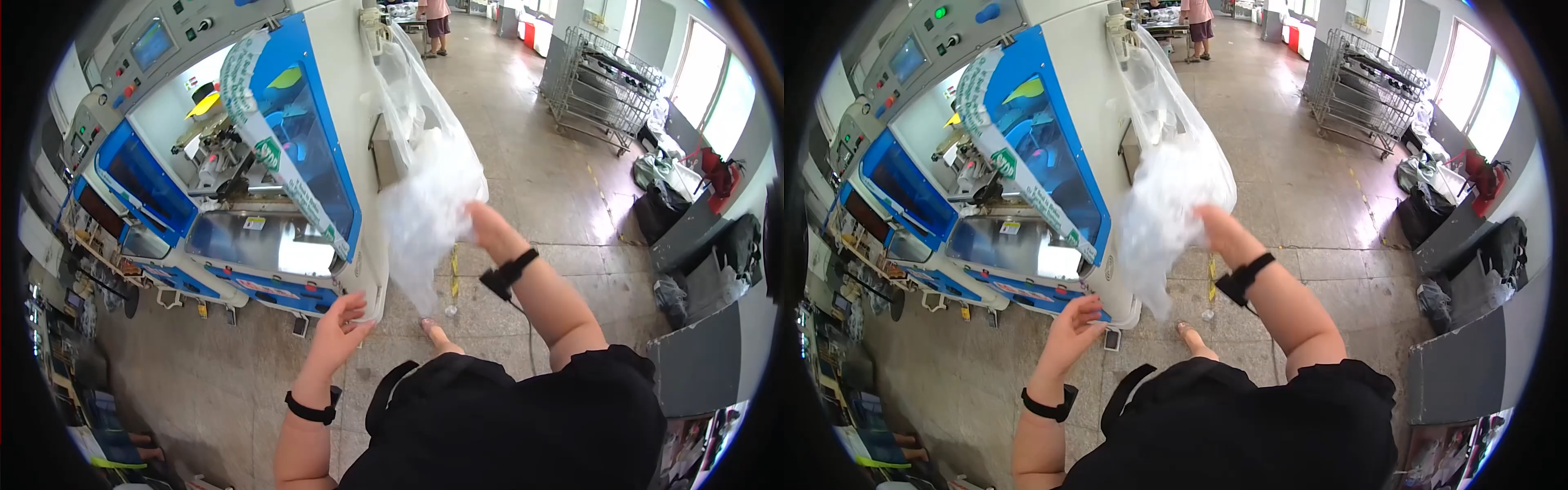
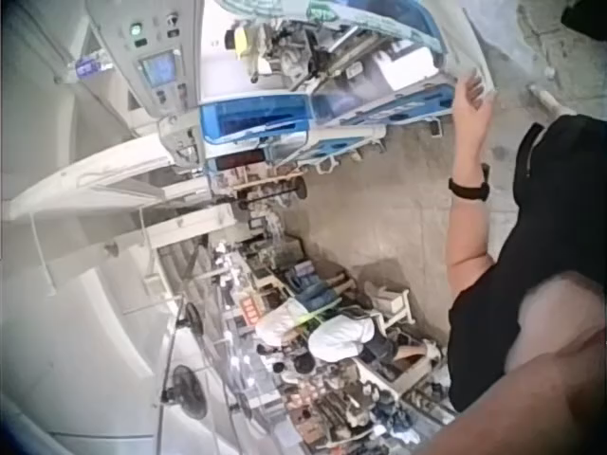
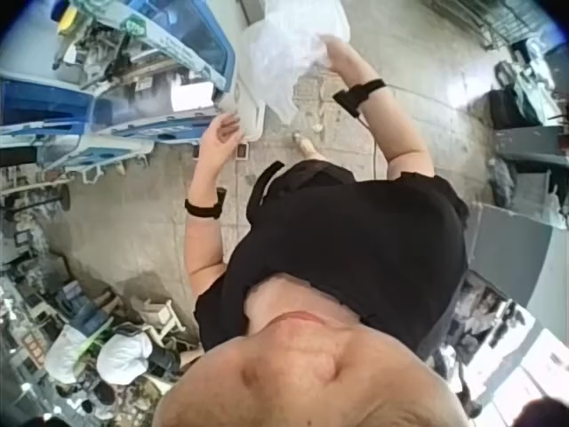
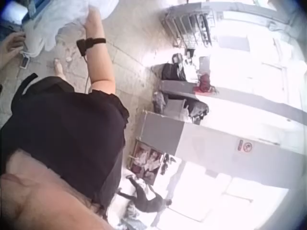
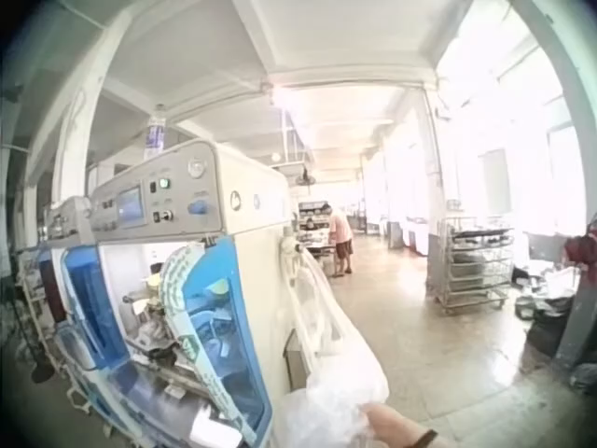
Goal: Taking a plastic bag from a machine, unfolding it, and prepping it for use.
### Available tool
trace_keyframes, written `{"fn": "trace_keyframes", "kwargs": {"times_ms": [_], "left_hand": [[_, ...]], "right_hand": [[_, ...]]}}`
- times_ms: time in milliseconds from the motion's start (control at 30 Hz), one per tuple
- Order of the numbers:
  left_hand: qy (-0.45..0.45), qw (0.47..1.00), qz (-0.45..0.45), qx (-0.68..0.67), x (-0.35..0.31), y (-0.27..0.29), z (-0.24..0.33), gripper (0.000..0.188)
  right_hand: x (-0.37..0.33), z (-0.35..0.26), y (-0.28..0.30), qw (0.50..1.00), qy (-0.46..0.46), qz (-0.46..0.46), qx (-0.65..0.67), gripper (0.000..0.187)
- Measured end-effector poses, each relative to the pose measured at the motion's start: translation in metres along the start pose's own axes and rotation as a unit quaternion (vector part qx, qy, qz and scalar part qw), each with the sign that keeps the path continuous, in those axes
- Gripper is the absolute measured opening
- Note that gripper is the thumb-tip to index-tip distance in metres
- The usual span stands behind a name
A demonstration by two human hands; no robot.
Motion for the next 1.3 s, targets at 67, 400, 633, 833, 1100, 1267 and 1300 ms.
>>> {"fn": "trace_keyframes", "kwargs": {"times_ms": [67, 400, 633, 833, 1100, 1267, 1300], "left_hand": [[0.037, 0.999, 0.005, -0.007, 0.037, -0.004, -0.021, 0.041], [-0.205, 0.931, 0.022, 0.301, 0.266, -0.073, 0.019, 0.037], [-0.345, 0.753, 0.006, 0.561, 0.415, -0.127, 0.043, 0.037], [-0.134, 0.786, -0.128, 0.59, 0.453, -0.135, 0.003, 0.009], [-0.251, 0.769, -0.114, 0.577, 0.395, -0.145, 0.019, 0.025], [-0.204, 0.795, -0.165, 0.548, 0.395, -0.143, 0.036, 0.032], [-0.194, 0.804, -0.176, 0.533, 0.397, -0.147, 0.04, 0.035]], "right_hand": [[0.055, -0.044, 0.027, 0.997, 0.057, 0.038, 0.039, 0.029], [0.271, -0.178, 0.165, 0.972, 0.109, 0.186, 0.097, 0.021], [0.276, -0.263, 0.166, 0.62, 0.535, 0.355, -0.452, 0.046], [0.342, -0.201, 0.242, 0.618, 0.335, 0.145, -0.696, 0.03], [0.383, -0.175, 0.309, 0.661, -0.165, 0.177, -0.71, 0.063], [0.363, -0.191, 0.225, 0.292, -0.003, 0.082, -0.953, 0.042], [0.346, -0.18, 0.214, 0.192, 0.035, 0.036, -0.98, 0.037]]}}
Point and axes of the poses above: each hand's wrist, its own x-axis towards the middle knuckle, its own y-axis out of the back of the hand, z = x × y, the point moved 6 cm from there along x, towards the middle knuckle, and after that the axes turned 6 degrees about -x, right-handed, at the moved point
